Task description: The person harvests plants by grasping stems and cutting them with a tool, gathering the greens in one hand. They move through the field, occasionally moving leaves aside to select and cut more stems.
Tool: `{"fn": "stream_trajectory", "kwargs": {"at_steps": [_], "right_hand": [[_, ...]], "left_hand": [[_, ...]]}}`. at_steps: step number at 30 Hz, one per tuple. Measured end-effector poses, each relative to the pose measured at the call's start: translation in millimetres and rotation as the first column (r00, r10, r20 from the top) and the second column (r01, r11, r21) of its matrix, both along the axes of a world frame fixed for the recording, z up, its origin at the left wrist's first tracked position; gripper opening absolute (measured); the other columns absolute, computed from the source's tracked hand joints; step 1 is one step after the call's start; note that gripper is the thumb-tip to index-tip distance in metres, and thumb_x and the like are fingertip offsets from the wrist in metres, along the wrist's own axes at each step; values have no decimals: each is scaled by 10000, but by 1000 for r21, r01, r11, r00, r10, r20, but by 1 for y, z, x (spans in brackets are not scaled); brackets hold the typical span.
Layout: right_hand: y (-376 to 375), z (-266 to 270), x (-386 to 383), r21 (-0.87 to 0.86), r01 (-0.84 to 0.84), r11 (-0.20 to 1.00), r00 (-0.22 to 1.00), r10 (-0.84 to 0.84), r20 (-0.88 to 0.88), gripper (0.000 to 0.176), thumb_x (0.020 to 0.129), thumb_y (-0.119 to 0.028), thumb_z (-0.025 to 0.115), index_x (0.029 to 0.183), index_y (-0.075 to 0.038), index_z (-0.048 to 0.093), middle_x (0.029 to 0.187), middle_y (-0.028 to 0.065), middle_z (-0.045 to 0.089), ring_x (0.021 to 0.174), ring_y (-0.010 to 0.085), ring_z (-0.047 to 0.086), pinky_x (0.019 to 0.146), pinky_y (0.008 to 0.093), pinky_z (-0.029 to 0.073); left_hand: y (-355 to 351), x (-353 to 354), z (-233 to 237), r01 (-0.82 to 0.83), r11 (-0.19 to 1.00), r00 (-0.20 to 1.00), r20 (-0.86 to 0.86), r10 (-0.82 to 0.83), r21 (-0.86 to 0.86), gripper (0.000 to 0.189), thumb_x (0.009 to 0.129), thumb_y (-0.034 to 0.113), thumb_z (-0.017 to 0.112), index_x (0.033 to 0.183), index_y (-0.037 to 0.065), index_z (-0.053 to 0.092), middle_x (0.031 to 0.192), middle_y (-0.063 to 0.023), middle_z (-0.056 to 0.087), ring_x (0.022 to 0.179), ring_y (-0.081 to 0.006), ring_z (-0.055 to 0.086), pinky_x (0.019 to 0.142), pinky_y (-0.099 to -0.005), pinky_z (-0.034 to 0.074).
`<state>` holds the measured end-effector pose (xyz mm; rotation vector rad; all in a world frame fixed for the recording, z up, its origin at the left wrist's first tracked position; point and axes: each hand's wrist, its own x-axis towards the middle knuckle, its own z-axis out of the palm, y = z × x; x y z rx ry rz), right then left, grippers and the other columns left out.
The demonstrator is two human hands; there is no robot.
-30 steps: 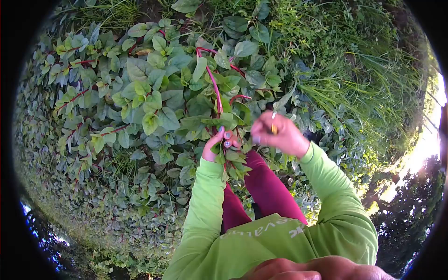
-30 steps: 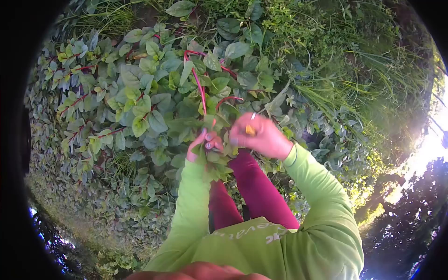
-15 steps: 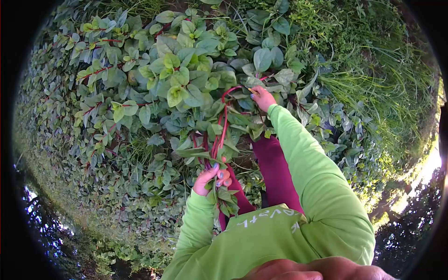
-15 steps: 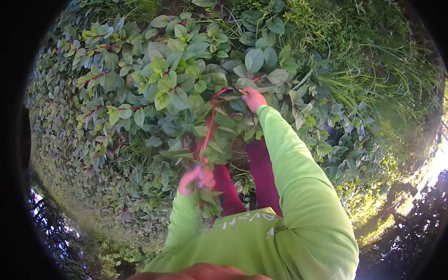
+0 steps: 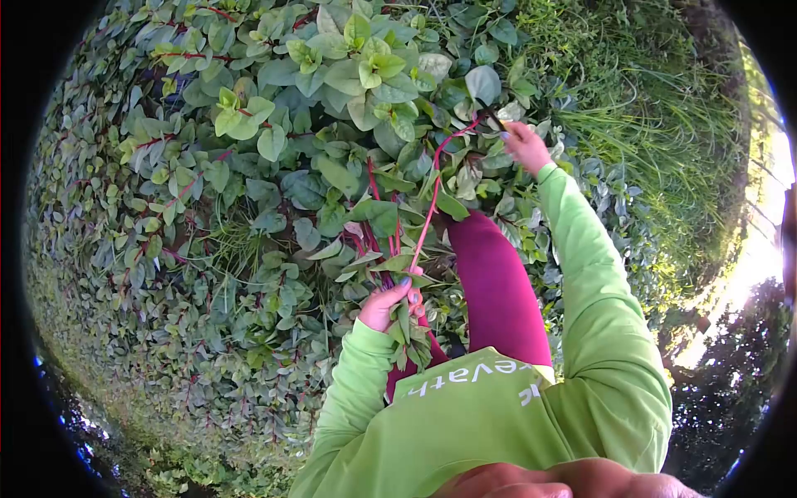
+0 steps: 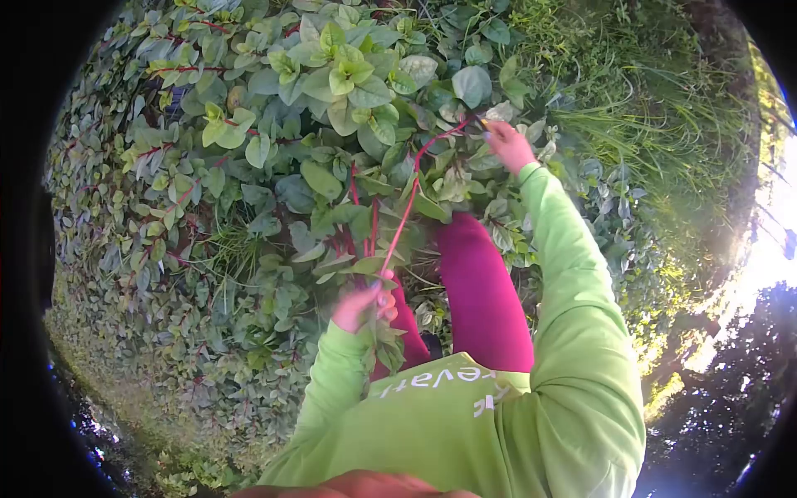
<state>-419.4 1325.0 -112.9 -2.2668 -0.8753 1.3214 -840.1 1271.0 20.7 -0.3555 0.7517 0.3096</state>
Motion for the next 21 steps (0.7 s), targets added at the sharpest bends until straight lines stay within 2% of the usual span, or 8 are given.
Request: {"fn": "stream_trajectory", "kwargs": {"at_steps": [2,6,9,11,12,15,18,21], "right_hand": [[16,13,-50,10,9,1000,999,-8,-41,365,904,-222,628,1230,-76,554,882,27,633,725,80,581,622,252,478],[11,-8,-76,15,-471,882,855,452,256,334,904,-230,565,1225,-140,583,1026,127,661,925,287,638,830,373,494],[2,-5,-58,-484,-679,552,614,788,37,386,871,-290,573,1249,-213,594,1226,85,607,1116,303,566,985,410,435],[-8,0,-35,-504,-719,479,536,843,38,384,851,-289,598,1229,-223,612,1212,86,618,1089,297,587,961,403,452],[-13,1,-22,-514,-709,483,529,846,64,381,836,-245,630,1215,-206,624,1141,104,647,1034,288,614,922,379,470],[-21,20,13,-577,-617,535,600,794,95,359,810,-206,669,1168,-234,654,1063,109,679,955,288,645,858,371,499],[-27,46,52,-802,-471,366,336,916,221,307,827,-245,638,1133,-253,671,1067,75,681,948,296,644,853,392,509],[-10,96,56,-674,-361,645,609,710,353,349,800,-155,688,1147,-190,665,1017,90,689,914,237,658,819,352,513]], "left_hand": [[1,1,-1,5,999,1000,-3,-5,34,387,952,185,543,1285,-2,482,736,-35,542,685,-169,530,667,-350,469],[-4,-5,-13,-5,999,1000,-3,5,52,417,947,210,566,1296,1,475,744,-36,545,686,-171,537,653,-339,477],[-10,-14,-23,-21,999,1000,-10,22,26,319,944,237,574,1161,4,560,744,-39,545,677,-178,547,659,-338,477],[-19,-19,-41,61,998,997,44,-60,-25,248,938,265,584,935,18,604,740,-42,546,662,-188,563,662,-336,477],[-17,-16,-39,78,996,997,1,-78,-41,286,930,285,596,782,42,573,739,-47,549,647,-200,576,662,-333,476],[-22,-15,-48,83,986,993,96,-70,-144,282,927,286,602,803,34,576,742,-50,553,649,-199,575,661,-326,475],[-34,-10,-48,44,987,990,136,-23,-152,265,929,284,598,844,34,577,746,-50,558,659,-193,568,640,-323,475],[-35,-29,-29,-49,998,997,60,51,-36,311,929,255,595,1106,0,572,739,-38,547,665,-183,554,636,-330,471]]}}
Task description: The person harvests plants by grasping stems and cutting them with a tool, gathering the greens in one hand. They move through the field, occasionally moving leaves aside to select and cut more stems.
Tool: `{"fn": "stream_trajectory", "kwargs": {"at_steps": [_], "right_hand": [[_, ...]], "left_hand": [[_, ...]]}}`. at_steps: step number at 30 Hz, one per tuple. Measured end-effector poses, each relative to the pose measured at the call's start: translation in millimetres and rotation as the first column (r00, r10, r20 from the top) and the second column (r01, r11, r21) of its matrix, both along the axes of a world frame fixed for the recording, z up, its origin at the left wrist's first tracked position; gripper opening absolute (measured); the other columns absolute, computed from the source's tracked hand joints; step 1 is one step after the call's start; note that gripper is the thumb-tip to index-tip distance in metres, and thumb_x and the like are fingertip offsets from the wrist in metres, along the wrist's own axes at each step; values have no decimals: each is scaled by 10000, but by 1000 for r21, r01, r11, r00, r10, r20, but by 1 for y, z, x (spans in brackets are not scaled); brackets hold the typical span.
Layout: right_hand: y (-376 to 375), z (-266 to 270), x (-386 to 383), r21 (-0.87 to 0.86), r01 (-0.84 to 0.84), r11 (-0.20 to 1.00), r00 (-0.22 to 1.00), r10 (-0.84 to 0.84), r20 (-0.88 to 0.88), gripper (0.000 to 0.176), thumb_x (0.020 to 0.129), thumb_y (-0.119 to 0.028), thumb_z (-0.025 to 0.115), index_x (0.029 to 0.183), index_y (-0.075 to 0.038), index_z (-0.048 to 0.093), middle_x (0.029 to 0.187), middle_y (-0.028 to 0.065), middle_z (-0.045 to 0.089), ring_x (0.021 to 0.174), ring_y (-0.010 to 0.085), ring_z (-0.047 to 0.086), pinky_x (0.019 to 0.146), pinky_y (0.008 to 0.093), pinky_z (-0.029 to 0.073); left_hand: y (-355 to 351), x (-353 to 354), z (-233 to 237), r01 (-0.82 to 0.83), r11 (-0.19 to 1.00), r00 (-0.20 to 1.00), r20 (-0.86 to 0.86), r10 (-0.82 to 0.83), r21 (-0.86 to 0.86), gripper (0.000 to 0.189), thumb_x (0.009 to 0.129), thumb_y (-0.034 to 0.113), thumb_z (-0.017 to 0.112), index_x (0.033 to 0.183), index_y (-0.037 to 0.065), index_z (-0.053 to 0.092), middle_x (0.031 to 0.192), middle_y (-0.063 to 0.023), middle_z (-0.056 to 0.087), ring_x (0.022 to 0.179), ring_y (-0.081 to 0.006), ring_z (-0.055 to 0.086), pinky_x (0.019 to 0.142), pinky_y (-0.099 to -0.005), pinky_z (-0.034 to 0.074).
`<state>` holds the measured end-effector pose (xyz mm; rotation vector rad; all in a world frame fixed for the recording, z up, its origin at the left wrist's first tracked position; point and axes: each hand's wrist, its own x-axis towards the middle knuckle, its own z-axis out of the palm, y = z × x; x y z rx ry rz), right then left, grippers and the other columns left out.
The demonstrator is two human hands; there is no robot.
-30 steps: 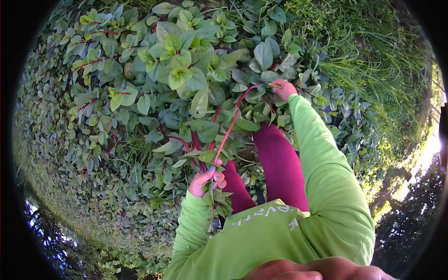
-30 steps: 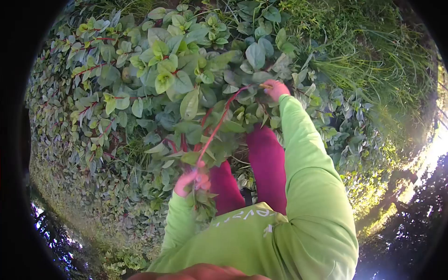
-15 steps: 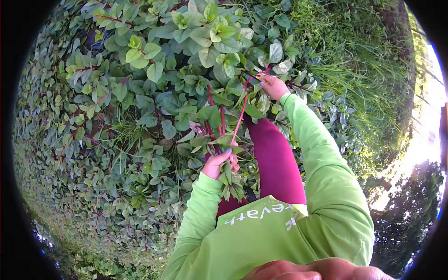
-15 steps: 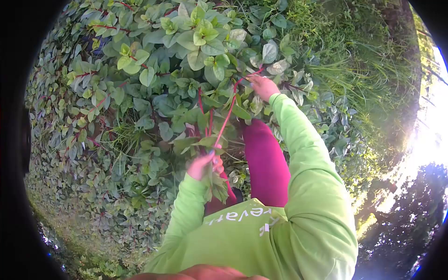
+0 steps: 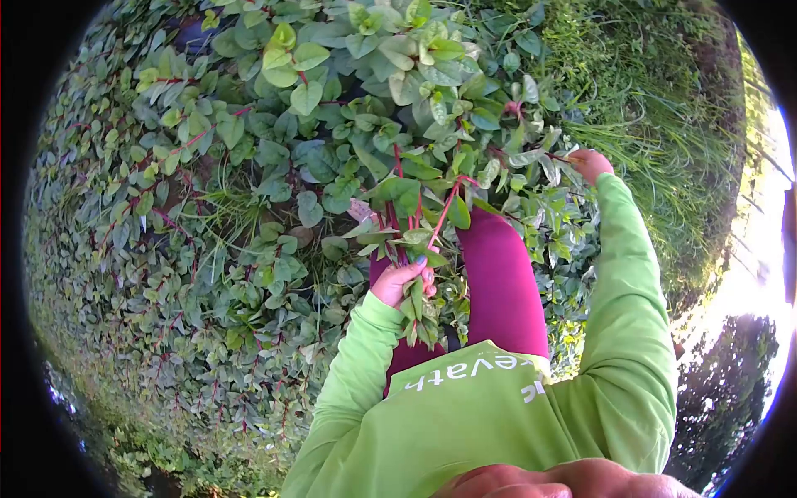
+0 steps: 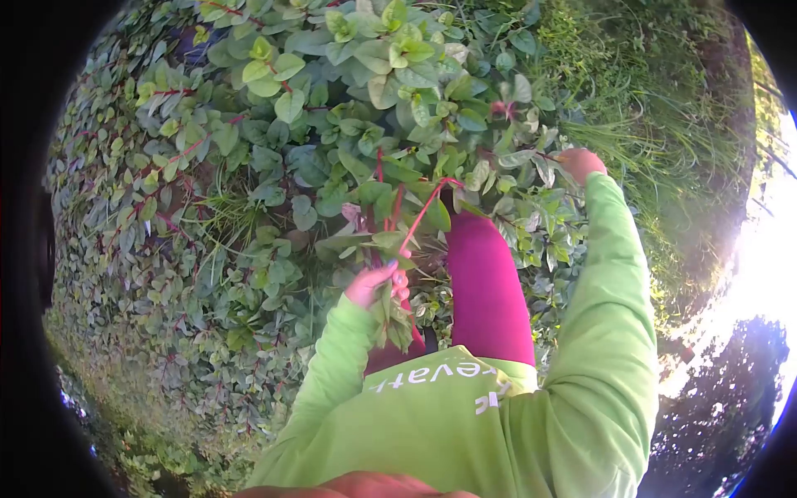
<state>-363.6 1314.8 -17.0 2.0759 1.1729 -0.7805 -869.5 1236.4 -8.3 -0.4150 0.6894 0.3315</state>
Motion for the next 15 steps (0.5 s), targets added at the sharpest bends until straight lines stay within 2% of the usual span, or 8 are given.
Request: {"fn": "stream_trajectory", "kwargs": {"at_steps": [2,4,7,8,10,12,14,15], "right_hand": [[-5,-10,21,198,276,941,887,-170,-428,439,797,-301,691,1188,-110,635,1101,120,665,1023,258,634,899,358,481],[33,8,-47,381,166,909,913,4,-408,515,729,-264,765,1172,-43,624,1074,143,653,995,239,627,893,342,471],[110,29,-187,607,98,788,805,296,-515,515,716,-276,783,1159,-61,633,1047,142,633,981,277,614,895,366,465],[136,27,-232,699,43,714,781,413,-469,509,725,-281,778,1166,-71,633,1052,136,631,1020,293,600,910,377,463],[192,0,-307,866,6,500,649,657,-383,645,733,-322,771,1296,-106,544,1217,136,559,1109,305,557,946,390,452],[242,-22,-382,927,52,371,693,655,-301,867,682,-408,790,1416,-175,389,1289,168,507,1152,328,543,942,402,465],[275,-23,-435,776,66,627,736,495,-462,806,677,-419,784,1361,-172,437,1282,174,522,1048,339,607,877,420,506],[280,-38,-455,800,43,599,736,523,-431,636,726,-381,746,1283,-170,525,1219,162,571,1008,313,628,864,412,514]], "left_hand": [[6,-24,27,12,990,999,50,-20,140,534,937,223,578,1385,7,385,719,1,489,689,-130,471,654,-313,409],[-10,-45,26,-160,972,971,203,123,175,648,918,285,610,1434,24,317,675,24,473,632,-130,488,623,-324,417],[-20,-79,48,-244,946,967,127,221,212,477,903,251,634,1289,41,446,626,13,453,580,-137,488,669,-363,475],[-28,-89,49,-284,924,959,85,271,254,401,900,237,640,1222,54,486,613,10,447,565,-139,486,695,-379,494],[-35,-107,44,-432,864,901,101,421,258,215,911,210,616,1075,109,521,672,-6,466,614,-154,495,749,-406,515],[-35,-119,39,-494,840,862,1,507,225,164,950,240,567,1042,114,519,710,-2,470,613,-129,481,758,-392,508],[-20,-123,32,-561,802,806,-86,586,204,180,1005,275,460,1031,108,521,771,3,475,583,-104,462,745,-367,493],[-14,-128,17,-560,795,798,-109,593,231,196,1001,284,470,1000,99,536,806,-10,520,589,-110,485,761,-368,499]]}}
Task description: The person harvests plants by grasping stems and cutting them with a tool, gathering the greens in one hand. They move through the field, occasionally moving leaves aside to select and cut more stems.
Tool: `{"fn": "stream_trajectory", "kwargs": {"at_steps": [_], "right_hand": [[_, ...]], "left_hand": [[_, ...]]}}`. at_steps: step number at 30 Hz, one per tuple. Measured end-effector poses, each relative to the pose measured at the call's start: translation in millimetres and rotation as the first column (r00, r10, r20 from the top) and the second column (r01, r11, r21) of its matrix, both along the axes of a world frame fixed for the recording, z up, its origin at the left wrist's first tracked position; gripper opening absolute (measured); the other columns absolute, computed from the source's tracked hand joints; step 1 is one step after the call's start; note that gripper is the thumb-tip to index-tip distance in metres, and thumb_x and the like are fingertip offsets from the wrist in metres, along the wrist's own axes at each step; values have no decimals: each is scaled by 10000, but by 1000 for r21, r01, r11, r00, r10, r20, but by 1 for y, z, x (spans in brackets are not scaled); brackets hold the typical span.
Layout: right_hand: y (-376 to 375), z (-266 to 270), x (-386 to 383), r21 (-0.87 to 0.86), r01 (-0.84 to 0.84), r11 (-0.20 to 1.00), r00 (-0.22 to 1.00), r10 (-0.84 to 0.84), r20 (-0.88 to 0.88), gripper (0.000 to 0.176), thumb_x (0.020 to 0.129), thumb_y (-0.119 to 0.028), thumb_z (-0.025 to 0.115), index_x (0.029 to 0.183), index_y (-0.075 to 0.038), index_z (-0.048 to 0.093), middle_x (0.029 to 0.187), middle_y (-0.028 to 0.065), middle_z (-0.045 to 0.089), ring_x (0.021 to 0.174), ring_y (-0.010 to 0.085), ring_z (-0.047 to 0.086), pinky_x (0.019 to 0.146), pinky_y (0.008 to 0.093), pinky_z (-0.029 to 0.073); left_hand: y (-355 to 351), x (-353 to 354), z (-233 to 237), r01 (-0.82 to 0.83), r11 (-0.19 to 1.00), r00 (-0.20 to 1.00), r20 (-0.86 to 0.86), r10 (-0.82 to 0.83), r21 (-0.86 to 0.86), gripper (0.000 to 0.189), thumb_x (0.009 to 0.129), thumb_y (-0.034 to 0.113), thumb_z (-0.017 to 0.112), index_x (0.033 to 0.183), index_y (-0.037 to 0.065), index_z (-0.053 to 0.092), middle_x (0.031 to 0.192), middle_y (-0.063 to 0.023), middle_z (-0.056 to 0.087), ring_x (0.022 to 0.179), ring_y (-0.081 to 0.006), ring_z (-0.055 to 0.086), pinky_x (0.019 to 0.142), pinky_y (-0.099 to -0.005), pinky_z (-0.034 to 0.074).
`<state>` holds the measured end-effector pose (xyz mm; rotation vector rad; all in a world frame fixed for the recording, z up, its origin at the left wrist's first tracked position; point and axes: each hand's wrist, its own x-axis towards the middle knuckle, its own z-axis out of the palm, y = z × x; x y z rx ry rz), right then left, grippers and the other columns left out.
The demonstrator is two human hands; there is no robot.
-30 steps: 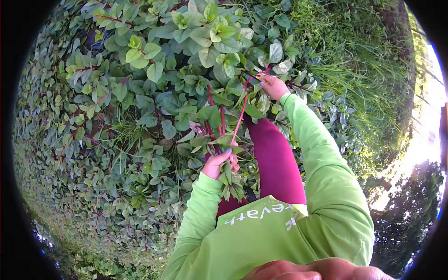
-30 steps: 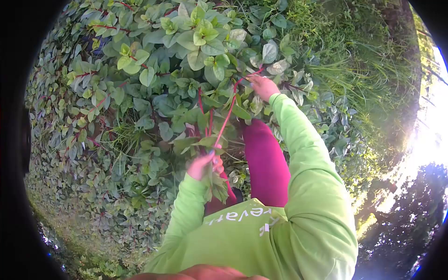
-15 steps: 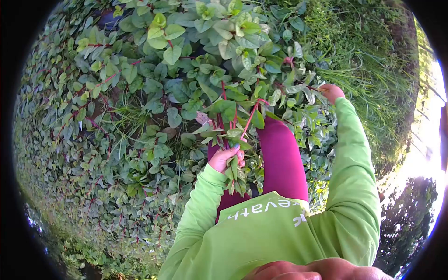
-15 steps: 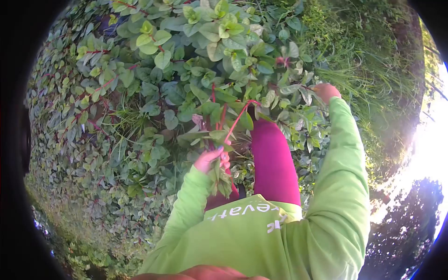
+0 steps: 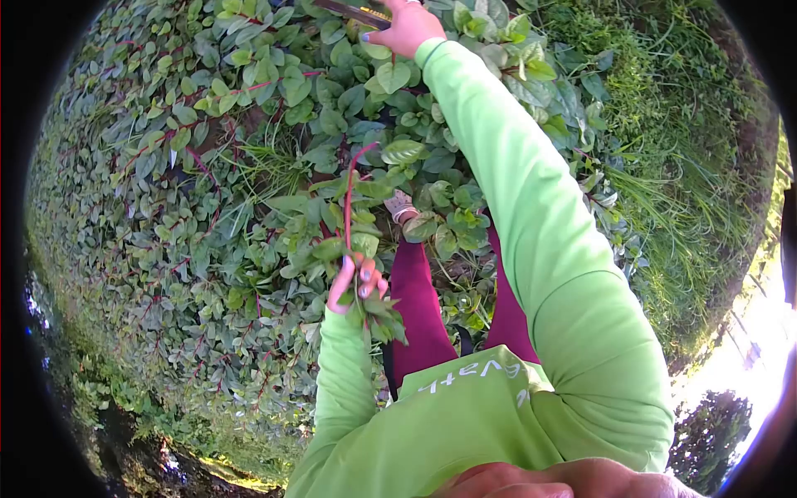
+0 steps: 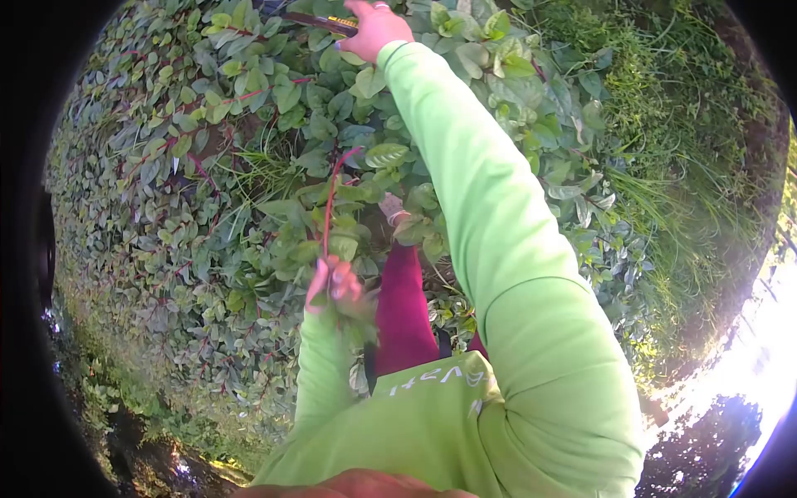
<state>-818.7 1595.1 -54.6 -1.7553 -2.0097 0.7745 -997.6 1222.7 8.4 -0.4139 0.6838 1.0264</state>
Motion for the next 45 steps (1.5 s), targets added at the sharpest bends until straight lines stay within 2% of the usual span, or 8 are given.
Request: {"fn": "stream_trajectory", "kwargs": {"at_steps": [3,9,15,18,21,25,37,45], "right_hand": [[-26,-9,-44,-115,-199,973,961,217,174,280,797,-272,639,1045,-144,665,995,129,651,907,305,649,802,406,528],[-193,-18,-17,-204,-534,821,826,455,-332,205,726,-146,723,920,-96,679,869,114,642,808,317,640,744,387,526],[-200,-42,25,-623,-421,659,857,65,-510,292,749,-179,798,960,-31,659,910,67,656,852,181,618,786,314,488],[-145,-70,13,-336,-70,939,995,91,48,405,812,-421,672,1075,-115,630,973,161,627,874,348,636,762,409,511],[-100,-150,9,-246,-106,964,932,183,313,312,873,-352,588,1133,-183,620,1074,145,599,963,337,626,807,433,518],[-79,-186,8,-599,-163,784,730,504,461,365,868,-367,598,1218,-263,615,1146,155,586,1065,337,579,921,419,475],[-84,-184,69,-616,-267,741,674,601,429,340,876,-342,591,1213,-308,618,1218,109,552,1176,320,487,966,408,455],[-92,-182,91,-628,83,773,973,73,218,714,644,-490,811,1195,-89,600,1048,129,653,937,265,639,859,355,482]], "left_hand": [[26,-9,-64,-71,973,991,-126,44,-219,269,990,314,488,879,81,565,946,-83,634,627,-169,565,843,-415,519],[100,18,-133,-5,987,996,-92,-10,-161,374,897,424,619,966,57,600,1054,-144,637,925,-249,640,875,-415,529],[75,38,-203,163,959,978,-93,-189,-230,221,916,271,608,987,62,630,835,-65,652,750,-192,632,697,-319,505],[65,36,-221,165,986,983,79,-163,-29,223,957,256,534,1066,66,572,785,-39,547,688,-176,545,648,-322,475],[77,33,-193,61,991,983,181,-39,-116,184,973,250,507,958,72,552,722,-13,460,639,-144,459,596,-299,416],[75,11,-193,19,999,937,351,-4,-39,196,979,250,493,920,68,532,742,-9,465,657,-128,438,598,-271,384],[45,-3,-170,-106,976,954,257,153,-189,162,967,166,506,1039,23,529,786,-17,484,685,-119,448,633,-256,370],[1,-33,-150,-295,948,879,424,220,121,533,1023,341,387,1471,74,277,686,0,480,633,-119,450,619,-286,397]]}}
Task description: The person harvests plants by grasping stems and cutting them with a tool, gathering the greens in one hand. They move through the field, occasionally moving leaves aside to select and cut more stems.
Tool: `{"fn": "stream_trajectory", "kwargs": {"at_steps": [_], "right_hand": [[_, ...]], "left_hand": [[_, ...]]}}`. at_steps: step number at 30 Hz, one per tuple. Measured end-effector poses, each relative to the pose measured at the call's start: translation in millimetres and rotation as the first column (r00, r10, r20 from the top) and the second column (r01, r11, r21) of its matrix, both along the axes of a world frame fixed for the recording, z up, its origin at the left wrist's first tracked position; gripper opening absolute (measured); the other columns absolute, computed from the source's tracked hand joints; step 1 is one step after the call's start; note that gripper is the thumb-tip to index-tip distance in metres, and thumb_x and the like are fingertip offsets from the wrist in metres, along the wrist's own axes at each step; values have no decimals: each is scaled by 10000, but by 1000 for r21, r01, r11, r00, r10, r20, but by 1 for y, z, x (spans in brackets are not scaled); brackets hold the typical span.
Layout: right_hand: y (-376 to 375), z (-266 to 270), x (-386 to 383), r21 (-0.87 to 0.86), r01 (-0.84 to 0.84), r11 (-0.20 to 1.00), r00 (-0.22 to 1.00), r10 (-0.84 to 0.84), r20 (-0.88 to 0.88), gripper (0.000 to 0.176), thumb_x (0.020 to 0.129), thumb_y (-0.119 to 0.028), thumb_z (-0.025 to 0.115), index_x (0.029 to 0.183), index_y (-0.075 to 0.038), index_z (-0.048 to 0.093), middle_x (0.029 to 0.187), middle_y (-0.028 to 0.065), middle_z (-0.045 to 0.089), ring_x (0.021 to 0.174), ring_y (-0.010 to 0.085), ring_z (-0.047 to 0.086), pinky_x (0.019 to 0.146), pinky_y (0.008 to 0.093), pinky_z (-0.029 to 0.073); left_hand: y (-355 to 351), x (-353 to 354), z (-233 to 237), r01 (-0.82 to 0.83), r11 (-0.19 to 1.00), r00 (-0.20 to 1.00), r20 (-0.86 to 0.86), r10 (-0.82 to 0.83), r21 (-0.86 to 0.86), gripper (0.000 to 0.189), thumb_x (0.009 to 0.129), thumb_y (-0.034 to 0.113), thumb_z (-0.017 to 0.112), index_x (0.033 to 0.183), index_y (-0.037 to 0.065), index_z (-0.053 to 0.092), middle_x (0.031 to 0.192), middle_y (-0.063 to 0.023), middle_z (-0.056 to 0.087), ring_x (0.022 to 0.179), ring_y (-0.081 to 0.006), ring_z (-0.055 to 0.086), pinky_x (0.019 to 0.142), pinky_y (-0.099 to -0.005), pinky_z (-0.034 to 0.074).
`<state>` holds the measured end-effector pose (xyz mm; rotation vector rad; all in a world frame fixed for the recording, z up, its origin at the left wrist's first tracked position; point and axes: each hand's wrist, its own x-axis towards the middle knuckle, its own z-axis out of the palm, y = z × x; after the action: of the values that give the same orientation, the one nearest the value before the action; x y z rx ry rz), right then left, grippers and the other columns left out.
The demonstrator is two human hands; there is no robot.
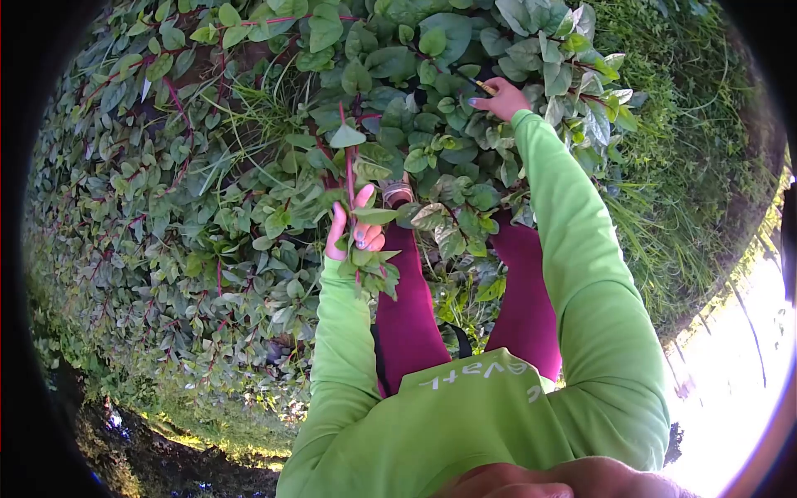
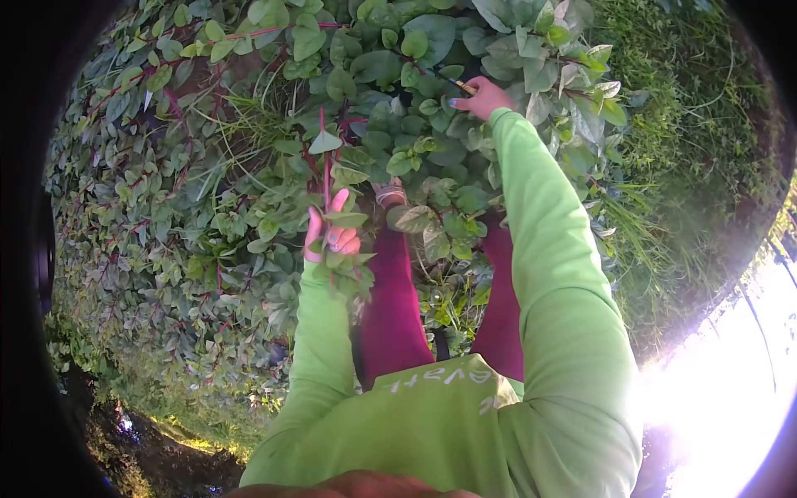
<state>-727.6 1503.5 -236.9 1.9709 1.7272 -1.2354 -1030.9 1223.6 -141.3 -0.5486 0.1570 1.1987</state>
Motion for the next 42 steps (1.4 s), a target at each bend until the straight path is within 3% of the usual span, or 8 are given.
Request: {"fn": "stream_trajectory", "kwargs": {"at_steps": [4,8,12,20,24,28,33,42], "right_hand": [[-8,-25,-30,-382,103,918,994,-106,12,451,661,-383,802,913,-43,646,750,61,664,627,162,638,615,280,506],[-36,-3,-78,-201,237,951,935,-279,-219,229,673,-237,716,803,-57,660,663,68,646,563,148,625,597,301,501],[-50,57,-119,1,176,984,946,-169,-278,297,683,-294,708,892,-88,668,733,121,655,696,273,649,689,368,505],[-71,81,-148,284,-92,954,942,176,-286,247,713,-240,701,912,-100,658,846,150,668,795,350,642,744,424,512],[-33,72,-125,-25,-117,993,948,104,-301,323,764,-294,713,1044,-147,648,903,137,673,859,320,655,770,410,519],[7,12,-118,177,-206,962,960,164,226,357,862,-308,615,1206,-217,587,1186,150,598,1024,323,621,846,430,507],[38,-58,-158,159,-235,959,952,194,238,365,877,-236,551,1240,-239,581,1249,131,565,1100,328,588,902,432,495],[7,-48,-87,77,-117,990,983,105,148,336,860,-231,569,1189,-189,624,1109,150,653,1047,343,608,901,430,484]], "left_hand": [[-27,7,-24,127,975,988,-69,-141,-182,477,1003,415,419,1243,15,518,657,-2,451,592,-126,431,611,-285,391],[24,9,-13,208,855,860,-326,-391,-476,435,957,357,520,1222,13,543,1081,-125,643,951,-250,641,795,-411,542],[71,6,-65,220,896,968,-26,-249,-385,537,954,386,489,1335,7,477,1300,-171,551,1128,-309,569,995,-481,431],[161,14,-102,187,910,798,-483,-360,-369,320,934,186,575,1203,14,592,1053,-136,665,926,-220,649,836,-383,527],[153,3,-125,287,867,747,-470,-469,-408,218,917,220,600,948,6,620,810,-106,641,766,-254,635,714,-370,504],[131,-10,-122,387,871,730,-475,-491,-304,252,938,219,561,778,25,550,664,-73,544,697,-294,598,697,-400,472],[121,-9,-104,302,884,783,-436,-443,-357,300,944,156,551,1195,-2,504,761,-40,554,702,-239,598,726,-391,489],[90,-29,-94,250,904,866,-338,-369,-346,365,943,161,545,1265,6,469,774,-6,515,641,-130,517,735,-341,487]]}}
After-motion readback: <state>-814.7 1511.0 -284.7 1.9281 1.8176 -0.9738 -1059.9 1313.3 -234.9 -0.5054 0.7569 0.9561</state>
